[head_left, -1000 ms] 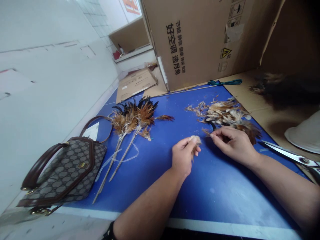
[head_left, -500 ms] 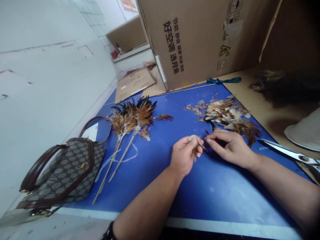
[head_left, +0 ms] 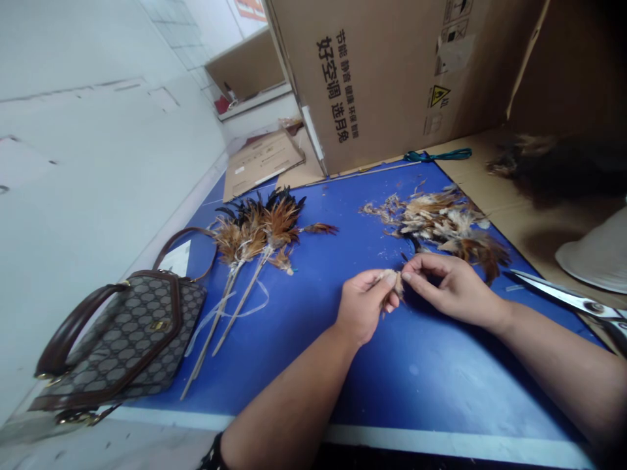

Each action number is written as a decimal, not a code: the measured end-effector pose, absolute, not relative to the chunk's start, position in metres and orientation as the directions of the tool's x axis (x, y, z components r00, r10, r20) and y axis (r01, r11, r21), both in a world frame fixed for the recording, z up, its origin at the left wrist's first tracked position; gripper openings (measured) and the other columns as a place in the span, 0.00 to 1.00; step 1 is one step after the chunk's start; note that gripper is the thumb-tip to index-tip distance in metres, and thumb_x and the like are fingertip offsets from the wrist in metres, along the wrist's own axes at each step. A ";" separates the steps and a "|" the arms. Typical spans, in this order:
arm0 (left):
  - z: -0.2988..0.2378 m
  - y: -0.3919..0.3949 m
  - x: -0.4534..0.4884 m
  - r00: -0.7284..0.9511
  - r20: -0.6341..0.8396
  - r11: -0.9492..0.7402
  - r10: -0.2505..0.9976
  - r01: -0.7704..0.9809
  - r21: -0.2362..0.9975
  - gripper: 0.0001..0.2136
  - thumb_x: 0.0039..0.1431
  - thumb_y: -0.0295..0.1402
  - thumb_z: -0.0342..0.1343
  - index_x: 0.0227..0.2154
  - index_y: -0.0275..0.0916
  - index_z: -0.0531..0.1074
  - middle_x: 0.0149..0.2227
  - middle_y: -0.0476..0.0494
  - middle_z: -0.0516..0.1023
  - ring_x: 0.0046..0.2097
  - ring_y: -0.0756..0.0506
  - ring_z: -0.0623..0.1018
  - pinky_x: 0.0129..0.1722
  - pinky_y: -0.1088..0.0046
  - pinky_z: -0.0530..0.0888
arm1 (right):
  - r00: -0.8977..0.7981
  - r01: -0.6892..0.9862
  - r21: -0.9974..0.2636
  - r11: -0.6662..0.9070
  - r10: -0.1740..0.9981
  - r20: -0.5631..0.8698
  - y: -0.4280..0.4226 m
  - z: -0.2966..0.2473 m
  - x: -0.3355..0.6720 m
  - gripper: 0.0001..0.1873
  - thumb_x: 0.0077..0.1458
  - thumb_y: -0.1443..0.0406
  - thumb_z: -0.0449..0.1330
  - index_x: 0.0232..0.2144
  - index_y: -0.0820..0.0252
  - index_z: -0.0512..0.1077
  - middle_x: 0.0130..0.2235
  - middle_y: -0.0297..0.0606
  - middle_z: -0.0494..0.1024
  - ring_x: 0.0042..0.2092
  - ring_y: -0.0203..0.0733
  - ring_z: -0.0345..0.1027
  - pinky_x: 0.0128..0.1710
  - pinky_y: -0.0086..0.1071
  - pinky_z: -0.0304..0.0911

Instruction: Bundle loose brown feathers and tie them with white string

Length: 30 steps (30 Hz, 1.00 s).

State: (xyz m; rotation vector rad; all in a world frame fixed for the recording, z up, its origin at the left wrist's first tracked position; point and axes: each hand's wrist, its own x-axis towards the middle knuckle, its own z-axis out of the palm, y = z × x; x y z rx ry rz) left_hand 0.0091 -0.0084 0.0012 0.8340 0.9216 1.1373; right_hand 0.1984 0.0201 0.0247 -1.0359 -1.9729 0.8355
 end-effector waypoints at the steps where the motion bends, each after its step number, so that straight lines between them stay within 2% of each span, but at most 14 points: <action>1: 0.000 -0.009 0.009 0.144 -0.165 0.206 0.976 -0.348 0.915 0.13 0.59 0.41 0.68 0.35 0.34 0.79 0.25 0.47 0.76 0.25 0.53 0.72 0.25 0.76 0.65 | -0.398 0.384 -0.796 0.469 0.862 0.316 0.020 0.024 0.199 0.14 0.67 0.57 0.60 0.33 0.58 0.76 0.30 0.37 0.80 0.30 0.38 0.70 0.31 0.31 0.66; 5: 0.000 -0.009 0.010 0.139 -0.173 0.203 0.975 -0.243 0.949 0.13 0.60 0.41 0.66 0.35 0.34 0.80 0.23 0.47 0.75 0.23 0.53 0.70 0.24 0.75 0.64 | -0.416 0.395 -0.776 0.492 0.849 0.326 0.020 0.021 0.199 0.13 0.68 0.57 0.59 0.33 0.57 0.75 0.30 0.36 0.79 0.30 0.38 0.70 0.31 0.32 0.65; 10: 0.004 -0.010 0.006 0.218 -0.194 0.212 0.956 -0.061 0.975 0.16 0.62 0.44 0.63 0.31 0.34 0.80 0.23 0.46 0.75 0.23 0.53 0.69 0.26 0.74 0.64 | -0.435 0.417 -0.739 0.529 0.830 0.348 0.022 0.015 0.199 0.12 0.68 0.57 0.58 0.34 0.56 0.75 0.31 0.37 0.79 0.31 0.40 0.71 0.32 0.34 0.66; 13: 0.005 -0.009 0.004 0.244 -0.196 0.205 0.950 -0.011 0.979 0.17 0.62 0.46 0.62 0.29 0.34 0.79 0.23 0.47 0.74 0.23 0.53 0.68 0.26 0.74 0.64 | -0.448 0.421 -0.724 0.547 0.819 0.358 0.023 0.012 0.199 0.12 0.68 0.57 0.58 0.35 0.55 0.74 0.32 0.37 0.79 0.32 0.41 0.71 0.33 0.35 0.66; 26: 0.003 -0.011 0.005 0.221 -0.190 0.210 0.957 -0.069 0.975 0.14 0.61 0.43 0.64 0.32 0.34 0.81 0.23 0.47 0.74 0.25 0.53 0.68 0.27 0.74 0.64 | -0.428 0.439 -0.703 0.559 0.819 0.383 0.021 0.016 0.196 0.12 0.68 0.57 0.57 0.34 0.54 0.75 0.34 0.39 0.81 0.34 0.44 0.74 0.35 0.38 0.68; 30: 0.000 -0.007 0.007 0.155 -0.199 0.231 0.968 -0.230 0.945 0.14 0.59 0.41 0.67 0.35 0.32 0.82 0.25 0.46 0.75 0.25 0.54 0.68 0.26 0.75 0.61 | -0.289 0.466 -0.722 0.511 0.859 0.422 0.026 0.017 0.205 0.10 0.68 0.57 0.59 0.40 0.54 0.77 0.39 0.39 0.83 0.38 0.45 0.77 0.42 0.38 0.71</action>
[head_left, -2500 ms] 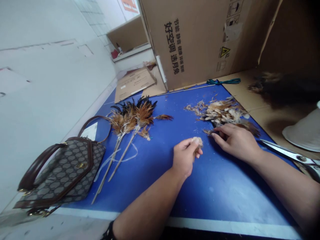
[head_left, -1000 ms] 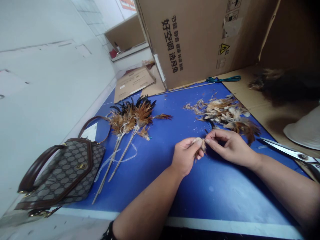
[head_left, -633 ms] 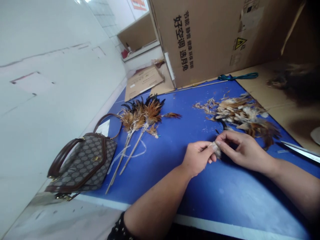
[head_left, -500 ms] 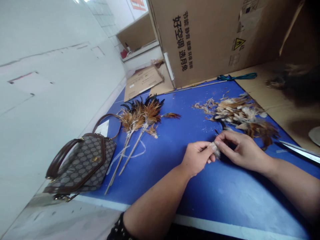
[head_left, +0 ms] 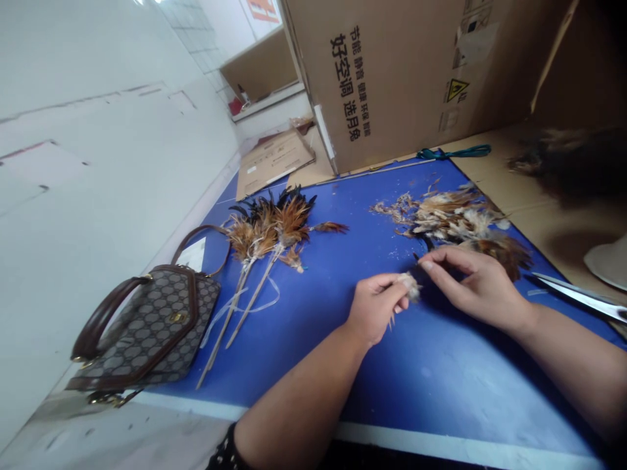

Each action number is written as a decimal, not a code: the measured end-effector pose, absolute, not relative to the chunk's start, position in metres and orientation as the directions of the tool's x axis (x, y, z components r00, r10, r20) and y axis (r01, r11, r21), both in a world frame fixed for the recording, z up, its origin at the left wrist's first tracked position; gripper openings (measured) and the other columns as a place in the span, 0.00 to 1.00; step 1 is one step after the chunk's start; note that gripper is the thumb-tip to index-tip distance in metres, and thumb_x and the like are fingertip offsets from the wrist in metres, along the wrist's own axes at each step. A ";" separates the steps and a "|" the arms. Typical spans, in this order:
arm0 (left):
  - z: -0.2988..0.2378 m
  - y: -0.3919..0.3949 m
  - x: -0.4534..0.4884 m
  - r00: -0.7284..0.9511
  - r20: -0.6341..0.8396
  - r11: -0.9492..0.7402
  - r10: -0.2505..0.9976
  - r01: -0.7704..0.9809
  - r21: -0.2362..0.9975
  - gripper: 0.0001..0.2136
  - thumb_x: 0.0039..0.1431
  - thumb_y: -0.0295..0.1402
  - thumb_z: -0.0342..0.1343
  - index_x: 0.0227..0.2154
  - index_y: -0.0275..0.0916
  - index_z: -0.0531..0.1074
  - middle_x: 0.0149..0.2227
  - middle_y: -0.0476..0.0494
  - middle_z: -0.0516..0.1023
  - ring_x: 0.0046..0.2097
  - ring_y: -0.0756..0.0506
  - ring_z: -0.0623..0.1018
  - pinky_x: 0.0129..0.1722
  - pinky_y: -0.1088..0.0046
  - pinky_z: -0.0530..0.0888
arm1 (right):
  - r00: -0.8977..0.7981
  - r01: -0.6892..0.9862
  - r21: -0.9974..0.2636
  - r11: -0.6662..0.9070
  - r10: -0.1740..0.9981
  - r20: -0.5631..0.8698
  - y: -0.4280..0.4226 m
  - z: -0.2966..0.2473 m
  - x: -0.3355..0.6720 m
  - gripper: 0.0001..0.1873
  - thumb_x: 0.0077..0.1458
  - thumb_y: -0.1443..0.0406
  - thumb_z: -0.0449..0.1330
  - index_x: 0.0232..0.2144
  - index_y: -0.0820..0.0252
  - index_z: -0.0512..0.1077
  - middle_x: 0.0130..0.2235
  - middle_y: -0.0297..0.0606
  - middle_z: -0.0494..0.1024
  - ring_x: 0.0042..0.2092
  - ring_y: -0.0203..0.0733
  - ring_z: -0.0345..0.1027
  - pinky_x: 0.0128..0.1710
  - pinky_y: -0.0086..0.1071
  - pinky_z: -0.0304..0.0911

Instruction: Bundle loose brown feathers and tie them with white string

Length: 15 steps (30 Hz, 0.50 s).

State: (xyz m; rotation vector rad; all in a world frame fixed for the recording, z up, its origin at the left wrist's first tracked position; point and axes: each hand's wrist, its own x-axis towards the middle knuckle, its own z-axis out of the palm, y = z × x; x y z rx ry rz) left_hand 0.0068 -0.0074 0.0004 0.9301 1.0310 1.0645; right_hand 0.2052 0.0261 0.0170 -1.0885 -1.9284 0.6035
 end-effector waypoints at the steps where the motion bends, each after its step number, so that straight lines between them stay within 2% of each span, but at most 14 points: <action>1: 0.000 -0.006 0.007 0.136 -0.208 0.239 0.969 -0.284 0.929 0.14 0.58 0.41 0.68 0.35 0.32 0.82 0.26 0.45 0.76 0.25 0.54 0.68 0.26 0.75 0.61 | -0.227 0.482 -0.725 0.491 0.870 0.438 0.028 0.018 0.208 0.10 0.68 0.57 0.59 0.42 0.54 0.77 0.40 0.39 0.83 0.39 0.45 0.77 0.44 0.39 0.71; 3: 0.002 -0.004 0.008 0.110 -0.228 0.253 0.967 -0.381 0.889 0.15 0.55 0.41 0.70 0.35 0.31 0.81 0.28 0.43 0.77 0.26 0.54 0.69 0.26 0.75 0.60 | -0.149 0.499 -0.737 0.457 0.882 0.446 0.031 0.021 0.213 0.11 0.67 0.56 0.60 0.42 0.55 0.78 0.40 0.40 0.84 0.40 0.46 0.78 0.45 0.39 0.72; 6: 0.004 -0.002 0.010 0.098 -0.236 0.254 0.967 -0.472 0.844 0.16 0.51 0.40 0.73 0.34 0.31 0.80 0.30 0.44 0.77 0.28 0.54 0.70 0.26 0.75 0.61 | -0.195 0.464 -0.754 0.464 0.884 0.424 0.029 0.024 0.213 0.12 0.67 0.55 0.61 0.40 0.55 0.79 0.39 0.40 0.84 0.39 0.46 0.78 0.44 0.38 0.73; 11: 0.007 -0.004 0.011 0.145 -0.214 0.258 0.966 -0.480 0.838 0.16 0.52 0.41 0.73 0.33 0.32 0.79 0.27 0.47 0.74 0.28 0.54 0.70 0.27 0.75 0.62 | -0.380 0.347 -0.750 0.564 0.815 0.437 0.019 0.023 0.198 0.11 0.66 0.57 0.62 0.46 0.53 0.80 0.39 0.41 0.83 0.39 0.45 0.77 0.41 0.38 0.73; 15: 0.010 -0.007 0.011 0.183 -0.228 0.289 0.956 -0.471 0.833 0.16 0.53 0.42 0.72 0.31 0.32 0.78 0.25 0.48 0.72 0.27 0.54 0.69 0.26 0.75 0.61 | -0.389 0.324 -0.741 0.588 0.797 0.462 0.019 0.017 0.193 0.12 0.66 0.60 0.63 0.50 0.53 0.80 0.39 0.40 0.82 0.38 0.43 0.76 0.41 0.38 0.73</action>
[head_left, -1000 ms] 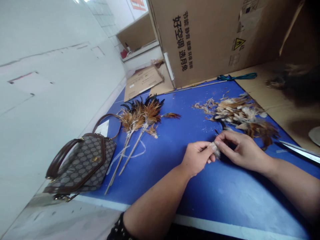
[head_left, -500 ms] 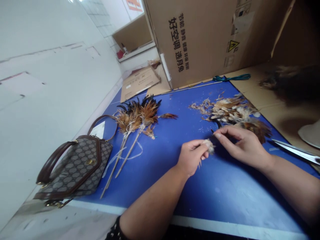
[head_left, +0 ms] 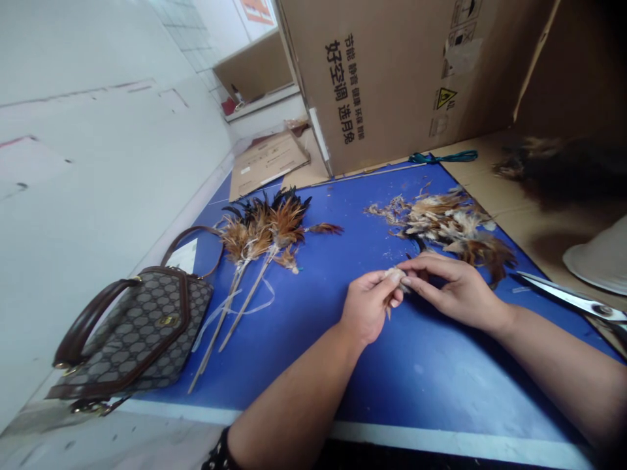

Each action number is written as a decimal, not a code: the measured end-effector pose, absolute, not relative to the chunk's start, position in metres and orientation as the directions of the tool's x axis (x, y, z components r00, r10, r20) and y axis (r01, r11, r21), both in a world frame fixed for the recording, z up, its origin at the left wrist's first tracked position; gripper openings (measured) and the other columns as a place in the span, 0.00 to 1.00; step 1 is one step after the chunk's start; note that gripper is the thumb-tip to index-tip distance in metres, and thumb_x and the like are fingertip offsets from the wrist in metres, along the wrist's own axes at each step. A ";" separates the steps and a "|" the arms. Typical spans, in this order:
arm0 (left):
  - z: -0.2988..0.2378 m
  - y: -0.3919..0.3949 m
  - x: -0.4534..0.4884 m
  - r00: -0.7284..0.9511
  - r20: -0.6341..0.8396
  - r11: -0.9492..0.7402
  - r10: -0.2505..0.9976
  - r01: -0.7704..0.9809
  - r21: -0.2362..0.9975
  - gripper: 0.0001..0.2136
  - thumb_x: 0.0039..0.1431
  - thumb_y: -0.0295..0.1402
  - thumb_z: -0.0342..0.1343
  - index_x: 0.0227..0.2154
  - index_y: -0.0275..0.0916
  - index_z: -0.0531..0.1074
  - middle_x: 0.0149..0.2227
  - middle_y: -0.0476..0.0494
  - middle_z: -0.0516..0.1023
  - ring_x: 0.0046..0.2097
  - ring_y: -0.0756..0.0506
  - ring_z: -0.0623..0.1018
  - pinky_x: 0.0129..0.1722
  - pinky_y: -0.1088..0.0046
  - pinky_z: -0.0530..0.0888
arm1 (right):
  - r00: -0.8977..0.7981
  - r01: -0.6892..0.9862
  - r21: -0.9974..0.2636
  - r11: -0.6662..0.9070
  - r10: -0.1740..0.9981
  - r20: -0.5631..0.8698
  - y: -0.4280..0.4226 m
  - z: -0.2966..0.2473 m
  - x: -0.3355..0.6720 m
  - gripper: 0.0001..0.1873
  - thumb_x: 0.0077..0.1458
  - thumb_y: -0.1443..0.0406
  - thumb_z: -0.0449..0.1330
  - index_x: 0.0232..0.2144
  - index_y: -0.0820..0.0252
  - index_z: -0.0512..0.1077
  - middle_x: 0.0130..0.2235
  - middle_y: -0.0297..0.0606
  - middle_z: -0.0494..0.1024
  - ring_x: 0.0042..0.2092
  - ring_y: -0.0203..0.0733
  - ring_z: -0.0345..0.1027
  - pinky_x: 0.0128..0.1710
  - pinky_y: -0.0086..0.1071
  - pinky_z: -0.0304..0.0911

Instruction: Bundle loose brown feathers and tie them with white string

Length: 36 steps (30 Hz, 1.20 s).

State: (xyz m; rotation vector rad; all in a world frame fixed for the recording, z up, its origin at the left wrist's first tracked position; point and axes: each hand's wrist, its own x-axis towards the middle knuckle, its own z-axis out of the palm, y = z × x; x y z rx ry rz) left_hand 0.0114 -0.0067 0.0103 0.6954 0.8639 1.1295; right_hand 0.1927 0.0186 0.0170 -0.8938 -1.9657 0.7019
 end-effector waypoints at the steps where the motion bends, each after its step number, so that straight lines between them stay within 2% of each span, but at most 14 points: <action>1: 0.011 -0.007 0.012 0.189 -0.235 0.298 0.954 -0.470 0.831 0.16 0.53 0.42 0.72 0.30 0.33 0.78 0.25 0.47 0.72 0.27 0.53 0.69 0.26 0.75 0.61 | -0.384 0.319 -0.737 0.596 0.792 0.475 0.019 0.015 0.193 0.12 0.66 0.61 0.63 0.51 0.53 0.80 0.40 0.40 0.82 0.39 0.43 0.76 0.42 0.38 0.73; 5: 0.009 -0.008 0.012 0.203 -0.226 0.299 0.953 -0.493 0.817 0.15 0.55 0.40 0.72 0.32 0.32 0.78 0.25 0.47 0.73 0.27 0.54 0.70 0.27 0.75 0.62 | -0.379 0.275 -0.723 0.634 0.762 0.525 0.022 0.010 0.192 0.15 0.67 0.64 0.63 0.55 0.50 0.79 0.43 0.41 0.83 0.44 0.45 0.77 0.46 0.41 0.74; 9: 0.004 -0.008 0.011 0.243 -0.213 0.310 0.946 -0.502 0.807 0.14 0.57 0.40 0.70 0.34 0.33 0.77 0.26 0.46 0.76 0.27 0.53 0.72 0.29 0.75 0.64 | -0.383 0.232 -0.707 0.669 0.730 0.565 0.021 0.009 0.190 0.17 0.67 0.66 0.62 0.55 0.48 0.79 0.42 0.40 0.82 0.44 0.44 0.76 0.45 0.40 0.74; 16: 0.001 -0.006 0.004 0.262 -0.220 0.298 0.940 -0.315 0.901 0.18 0.59 0.44 0.68 0.30 0.30 0.78 0.21 0.48 0.70 0.23 0.54 0.66 0.25 0.74 0.57 | -0.391 0.291 -0.668 0.684 0.723 0.570 0.024 0.018 0.194 0.12 0.67 0.64 0.61 0.47 0.49 0.83 0.39 0.40 0.82 0.41 0.44 0.76 0.41 0.37 0.73; 18: 0.000 -0.006 0.003 0.254 -0.234 0.303 0.938 -0.278 0.911 0.18 0.59 0.44 0.68 0.30 0.30 0.78 0.22 0.48 0.71 0.24 0.54 0.67 0.24 0.74 0.57 | -0.338 0.355 -0.640 0.682 0.732 0.592 0.030 0.018 0.201 0.11 0.66 0.63 0.61 0.46 0.51 0.83 0.39 0.41 0.82 0.41 0.45 0.77 0.42 0.38 0.73; 21: -0.004 -0.005 0.002 0.201 -0.229 0.279 0.952 -0.268 0.922 0.18 0.58 0.44 0.68 0.29 0.31 0.77 0.23 0.48 0.71 0.24 0.54 0.67 0.25 0.75 0.58 | -0.250 0.544 -0.563 0.622 0.761 0.599 0.041 0.013 0.216 0.10 0.66 0.62 0.61 0.44 0.55 0.83 0.39 0.43 0.81 0.41 0.48 0.77 0.46 0.41 0.72; 25: -0.007 -0.003 0.002 0.083 -0.188 0.203 0.979 -0.277 0.939 0.17 0.60 0.44 0.67 0.30 0.33 0.77 0.23 0.49 0.72 0.24 0.55 0.67 0.25 0.75 0.60 | -0.315 0.746 -0.416 0.520 0.826 0.467 0.049 0.000 0.230 0.12 0.66 0.60 0.60 0.43 0.57 0.82 0.40 0.44 0.81 0.40 0.47 0.77 0.44 0.39 0.72; 31: -0.005 -0.001 0.005 -0.007 -0.169 0.155 0.986 -0.362 0.919 0.16 0.59 0.44 0.68 0.32 0.33 0.78 0.26 0.47 0.74 0.26 0.54 0.69 0.26 0.76 0.62 | -0.331 0.817 -0.329 0.473 0.853 0.404 0.043 -0.005 0.222 0.14 0.68 0.59 0.58 0.43 0.56 0.83 0.41 0.42 0.81 0.40 0.45 0.77 0.40 0.36 0.69; 33: -0.004 -0.001 0.006 -0.031 -0.163 0.139 0.986 -0.382 0.914 0.16 0.58 0.44 0.69 0.32 0.33 0.78 0.26 0.46 0.74 0.26 0.54 0.69 0.25 0.77 0.62 | -0.309 0.836 -0.302 0.459 0.847 0.431 0.043 0.001 0.224 0.14 0.68 0.58 0.57 0.42 0.56 0.83 0.41 0.43 0.81 0.40 0.46 0.77 0.40 0.36 0.68; 36: -0.002 -0.001 0.006 -0.064 -0.151 0.115 0.986 -0.391 0.913 0.17 0.58 0.44 0.69 0.32 0.33 0.78 0.27 0.46 0.75 0.26 0.54 0.69 0.25 0.77 0.62 | -0.186 0.875 -0.296 0.383 0.831 0.524 0.046 0.013 0.237 0.15 0.68 0.59 0.57 0.43 0.58 0.82 0.43 0.45 0.82 0.42 0.48 0.76 0.39 0.37 0.66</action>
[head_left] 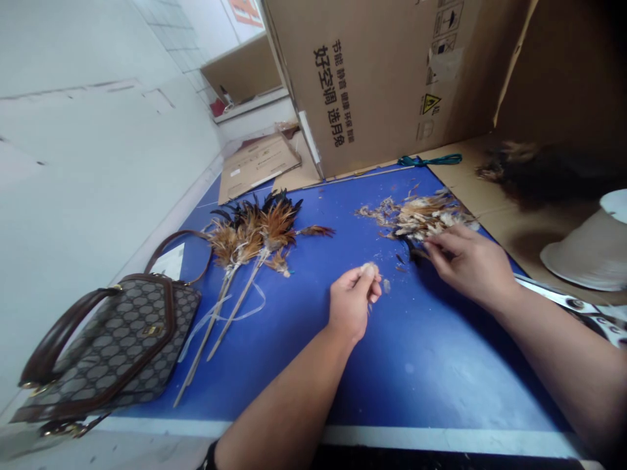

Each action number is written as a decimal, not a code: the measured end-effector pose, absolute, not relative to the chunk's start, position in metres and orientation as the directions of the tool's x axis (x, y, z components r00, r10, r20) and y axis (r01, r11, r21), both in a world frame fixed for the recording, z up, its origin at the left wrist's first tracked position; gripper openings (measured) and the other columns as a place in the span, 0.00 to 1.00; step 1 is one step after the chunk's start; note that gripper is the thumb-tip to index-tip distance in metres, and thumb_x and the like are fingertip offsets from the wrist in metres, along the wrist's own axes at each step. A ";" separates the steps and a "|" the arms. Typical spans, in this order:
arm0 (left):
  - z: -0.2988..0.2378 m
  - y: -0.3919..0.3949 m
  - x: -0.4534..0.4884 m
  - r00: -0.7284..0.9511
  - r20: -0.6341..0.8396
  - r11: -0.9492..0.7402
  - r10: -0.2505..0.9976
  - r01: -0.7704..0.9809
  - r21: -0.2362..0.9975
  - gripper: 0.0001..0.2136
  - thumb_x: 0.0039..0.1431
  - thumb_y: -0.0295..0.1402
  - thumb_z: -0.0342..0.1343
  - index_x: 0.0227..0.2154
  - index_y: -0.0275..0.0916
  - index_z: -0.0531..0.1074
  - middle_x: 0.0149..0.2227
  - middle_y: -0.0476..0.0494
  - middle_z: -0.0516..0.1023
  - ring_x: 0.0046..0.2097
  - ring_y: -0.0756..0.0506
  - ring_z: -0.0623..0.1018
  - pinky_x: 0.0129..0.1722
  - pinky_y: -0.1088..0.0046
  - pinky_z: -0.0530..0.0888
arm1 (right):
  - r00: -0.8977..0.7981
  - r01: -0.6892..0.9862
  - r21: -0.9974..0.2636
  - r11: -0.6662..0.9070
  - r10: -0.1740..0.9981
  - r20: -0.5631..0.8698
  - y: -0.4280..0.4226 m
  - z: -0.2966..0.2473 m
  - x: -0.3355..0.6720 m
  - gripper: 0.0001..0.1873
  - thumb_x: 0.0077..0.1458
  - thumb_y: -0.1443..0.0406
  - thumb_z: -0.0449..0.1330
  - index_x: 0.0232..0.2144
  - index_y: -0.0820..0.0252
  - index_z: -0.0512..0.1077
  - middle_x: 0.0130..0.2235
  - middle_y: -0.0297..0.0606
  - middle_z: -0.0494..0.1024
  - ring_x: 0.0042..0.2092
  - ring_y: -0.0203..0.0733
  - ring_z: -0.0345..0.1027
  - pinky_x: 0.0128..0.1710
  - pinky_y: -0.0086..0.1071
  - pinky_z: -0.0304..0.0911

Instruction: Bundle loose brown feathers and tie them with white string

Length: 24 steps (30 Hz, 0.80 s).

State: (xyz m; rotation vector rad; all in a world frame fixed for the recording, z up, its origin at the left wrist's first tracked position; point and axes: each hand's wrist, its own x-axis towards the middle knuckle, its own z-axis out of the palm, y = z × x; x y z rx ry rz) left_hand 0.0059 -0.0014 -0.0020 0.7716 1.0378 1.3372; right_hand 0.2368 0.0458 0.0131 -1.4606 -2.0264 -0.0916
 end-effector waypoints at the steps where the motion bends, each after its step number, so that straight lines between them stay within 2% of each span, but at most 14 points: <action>1: -0.001 -0.001 0.006 -0.074 -0.150 0.110 0.986 -0.393 0.913 0.17 0.58 0.44 0.69 0.32 0.33 0.78 0.27 0.46 0.75 0.27 0.54 0.69 0.25 0.77 0.62 | -0.147 0.885 -0.301 0.355 0.826 0.544 0.047 0.017 0.242 0.15 0.68 0.59 0.57 0.44 0.58 0.82 0.43 0.46 0.82 0.42 0.49 0.76 0.38 0.37 0.65; 3: 0.000 -0.001 0.005 -0.087 -0.150 0.104 0.985 -0.400 0.911 0.16 0.58 0.44 0.69 0.32 0.33 0.78 0.28 0.46 0.75 0.27 0.54 0.70 0.25 0.77 0.62 | -0.111 0.896 -0.304 0.323 0.827 0.551 0.048 0.022 0.248 0.15 0.67 0.60 0.57 0.43 0.58 0.82 0.42 0.46 0.82 0.41 0.49 0.76 0.36 0.37 0.63; 5: 0.000 -0.001 0.005 -0.095 -0.152 0.101 0.984 -0.405 0.909 0.16 0.57 0.44 0.69 0.33 0.33 0.78 0.28 0.46 0.75 0.27 0.54 0.70 0.25 0.77 0.62 | -0.158 0.899 -0.278 0.340 0.841 0.518 0.046 0.023 0.246 0.15 0.67 0.59 0.57 0.41 0.58 0.82 0.40 0.44 0.82 0.40 0.48 0.76 0.36 0.37 0.63; 9: 0.001 -0.002 0.006 -0.084 -0.137 0.094 0.987 -0.388 0.917 0.17 0.58 0.45 0.69 0.33 0.33 0.78 0.27 0.46 0.75 0.27 0.54 0.70 0.25 0.77 0.62 | -0.305 0.914 -0.136 0.381 0.870 0.388 0.041 0.016 0.227 0.17 0.66 0.54 0.58 0.38 0.58 0.82 0.38 0.44 0.81 0.37 0.48 0.75 0.36 0.37 0.62; 12: 0.000 -0.002 0.006 -0.081 -0.128 0.089 0.988 -0.380 0.921 0.17 0.58 0.46 0.68 0.33 0.33 0.78 0.27 0.46 0.74 0.26 0.54 0.69 0.25 0.77 0.62 | -0.332 0.929 -0.055 0.367 0.888 0.319 0.041 0.013 0.219 0.17 0.66 0.57 0.57 0.32 0.60 0.80 0.34 0.45 0.79 0.34 0.47 0.74 0.35 0.38 0.60; 13: 0.000 -0.002 0.006 -0.082 -0.128 0.088 0.988 -0.382 0.920 0.17 0.58 0.46 0.68 0.33 0.33 0.78 0.27 0.46 0.74 0.26 0.54 0.69 0.24 0.77 0.62 | -0.325 0.928 -0.082 0.365 0.895 0.306 0.041 0.013 0.219 0.16 0.65 0.59 0.57 0.30 0.60 0.79 0.33 0.44 0.78 0.33 0.46 0.73 0.34 0.38 0.60; 15: 0.000 -0.002 0.006 -0.083 -0.129 0.087 0.988 -0.388 0.918 0.17 0.59 0.46 0.68 0.33 0.33 0.78 0.27 0.46 0.74 0.26 0.54 0.69 0.25 0.78 0.62 | -0.313 0.892 -0.230 0.389 0.899 0.306 0.040 0.015 0.220 0.13 0.63 0.61 0.59 0.29 0.59 0.78 0.32 0.41 0.78 0.32 0.44 0.72 0.33 0.36 0.60; 19: 0.001 -0.002 0.006 -0.079 -0.129 0.088 0.989 -0.392 0.916 0.17 0.59 0.45 0.68 0.34 0.33 0.78 0.27 0.47 0.74 0.27 0.54 0.70 0.25 0.77 0.62 | -0.373 0.611 -0.616 0.497 0.867 0.331 0.033 0.026 0.222 0.10 0.61 0.60 0.62 0.29 0.58 0.76 0.29 0.36 0.75 0.30 0.38 0.67 0.32 0.32 0.61; 21: 0.001 -0.002 0.006 -0.079 -0.129 0.088 0.988 -0.394 0.915 0.17 0.58 0.45 0.69 0.34 0.33 0.78 0.27 0.47 0.75 0.27 0.54 0.70 0.25 0.77 0.62 | -0.479 0.460 -0.714 0.527 0.825 0.300 0.029 0.033 0.222 0.11 0.61 0.61 0.63 0.27 0.58 0.74 0.28 0.34 0.73 0.29 0.37 0.65 0.31 0.31 0.61; 24: 0.002 -0.002 0.007 -0.084 -0.133 0.090 0.988 -0.396 0.914 0.17 0.58 0.45 0.69 0.34 0.33 0.78 0.27 0.47 0.75 0.27 0.54 0.70 0.24 0.77 0.61 | -0.661 0.330 -0.759 0.561 0.711 0.239 0.028 0.038 0.222 0.17 0.64 0.61 0.61 0.22 0.58 0.70 0.26 0.33 0.69 0.28 0.36 0.62 0.30 0.31 0.59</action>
